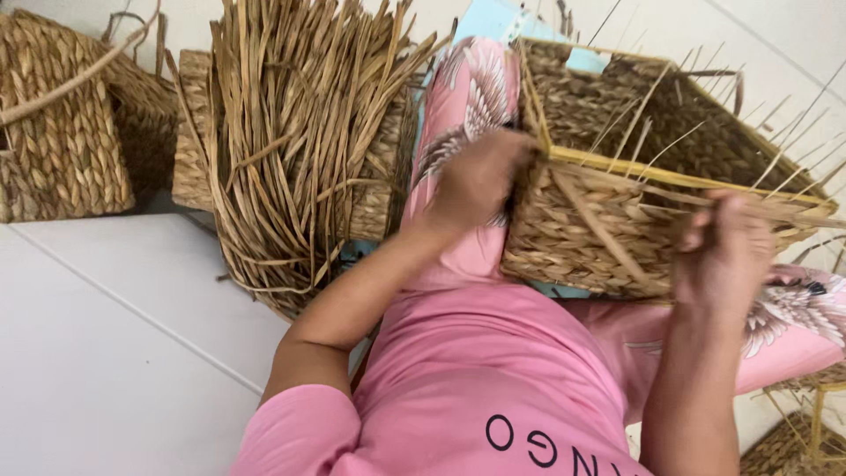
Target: The person weaves a basket by hand, threading long dried fibers through a woven container while sitting on the floor.
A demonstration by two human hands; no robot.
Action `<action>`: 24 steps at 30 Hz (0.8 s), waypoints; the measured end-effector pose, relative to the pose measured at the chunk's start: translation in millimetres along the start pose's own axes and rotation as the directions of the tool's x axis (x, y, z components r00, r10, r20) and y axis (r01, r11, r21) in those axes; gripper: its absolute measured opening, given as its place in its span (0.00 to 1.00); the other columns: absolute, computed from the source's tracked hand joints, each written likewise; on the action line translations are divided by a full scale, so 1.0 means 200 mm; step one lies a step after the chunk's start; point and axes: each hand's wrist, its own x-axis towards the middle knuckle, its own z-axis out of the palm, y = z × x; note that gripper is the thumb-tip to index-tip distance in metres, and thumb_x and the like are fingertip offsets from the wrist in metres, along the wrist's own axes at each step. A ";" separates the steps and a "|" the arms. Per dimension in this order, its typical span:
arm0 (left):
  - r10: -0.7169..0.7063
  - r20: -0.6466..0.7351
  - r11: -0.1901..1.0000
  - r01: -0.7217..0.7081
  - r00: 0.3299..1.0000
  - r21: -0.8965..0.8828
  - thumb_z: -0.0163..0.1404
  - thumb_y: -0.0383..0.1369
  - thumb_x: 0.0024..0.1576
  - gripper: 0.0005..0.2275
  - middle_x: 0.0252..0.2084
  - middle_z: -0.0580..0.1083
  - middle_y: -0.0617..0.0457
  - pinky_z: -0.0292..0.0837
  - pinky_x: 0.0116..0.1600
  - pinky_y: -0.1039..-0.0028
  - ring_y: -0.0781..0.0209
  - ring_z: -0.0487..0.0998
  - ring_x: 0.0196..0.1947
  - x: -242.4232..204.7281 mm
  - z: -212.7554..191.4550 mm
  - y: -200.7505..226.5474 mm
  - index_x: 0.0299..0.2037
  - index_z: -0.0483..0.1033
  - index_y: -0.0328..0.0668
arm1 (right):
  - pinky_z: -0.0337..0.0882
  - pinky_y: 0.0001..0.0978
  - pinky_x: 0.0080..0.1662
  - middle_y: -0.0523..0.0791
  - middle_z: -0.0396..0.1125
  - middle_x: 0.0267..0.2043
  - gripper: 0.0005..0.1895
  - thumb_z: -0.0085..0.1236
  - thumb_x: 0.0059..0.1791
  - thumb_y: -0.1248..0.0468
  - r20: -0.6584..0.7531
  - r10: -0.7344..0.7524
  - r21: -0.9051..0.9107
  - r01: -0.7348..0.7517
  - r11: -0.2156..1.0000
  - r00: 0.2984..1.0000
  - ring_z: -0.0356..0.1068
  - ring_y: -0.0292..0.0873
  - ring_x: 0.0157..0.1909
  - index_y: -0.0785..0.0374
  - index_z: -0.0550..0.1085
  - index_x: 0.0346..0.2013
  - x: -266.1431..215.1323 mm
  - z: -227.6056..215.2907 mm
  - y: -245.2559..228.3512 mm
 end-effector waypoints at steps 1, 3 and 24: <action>-0.201 -0.066 0.979 0.202 0.977 0.015 0.46 0.28 0.68 0.08 0.44 0.77 0.50 0.79 0.48 0.67 0.58 0.80 0.41 -0.02 -0.10 -0.11 0.53 0.76 0.39 | 0.63 0.24 0.33 0.45 0.70 0.33 0.11 0.55 0.67 0.63 -0.059 -0.017 0.051 0.020 0.999 0.998 0.64 0.36 0.28 0.65 0.74 0.43 -0.01 -0.06 -0.01; -0.324 -0.294 0.921 0.371 0.899 0.119 0.47 0.37 0.70 0.09 0.49 0.79 0.50 0.76 0.55 0.67 0.56 0.80 0.50 -0.02 -0.29 -0.34 0.50 0.77 0.42 | 0.63 0.26 0.34 0.46 0.71 0.35 0.11 0.53 0.67 0.64 -0.121 -0.034 0.102 0.046 0.994 0.992 0.65 0.37 0.30 0.65 0.72 0.42 -0.02 -0.19 -0.07; -0.831 -0.096 0.308 0.598 0.547 0.740 0.53 0.28 0.59 0.05 0.41 0.79 0.39 0.76 0.45 0.53 0.43 0.81 0.42 -0.25 -0.41 -1.29 0.39 0.81 0.36 | 0.75 0.33 0.51 0.52 0.73 0.46 0.04 0.52 0.64 0.71 0.070 0.016 -0.308 0.007 0.951 0.997 0.74 0.44 0.45 0.70 0.71 0.52 -0.26 -0.13 -0.17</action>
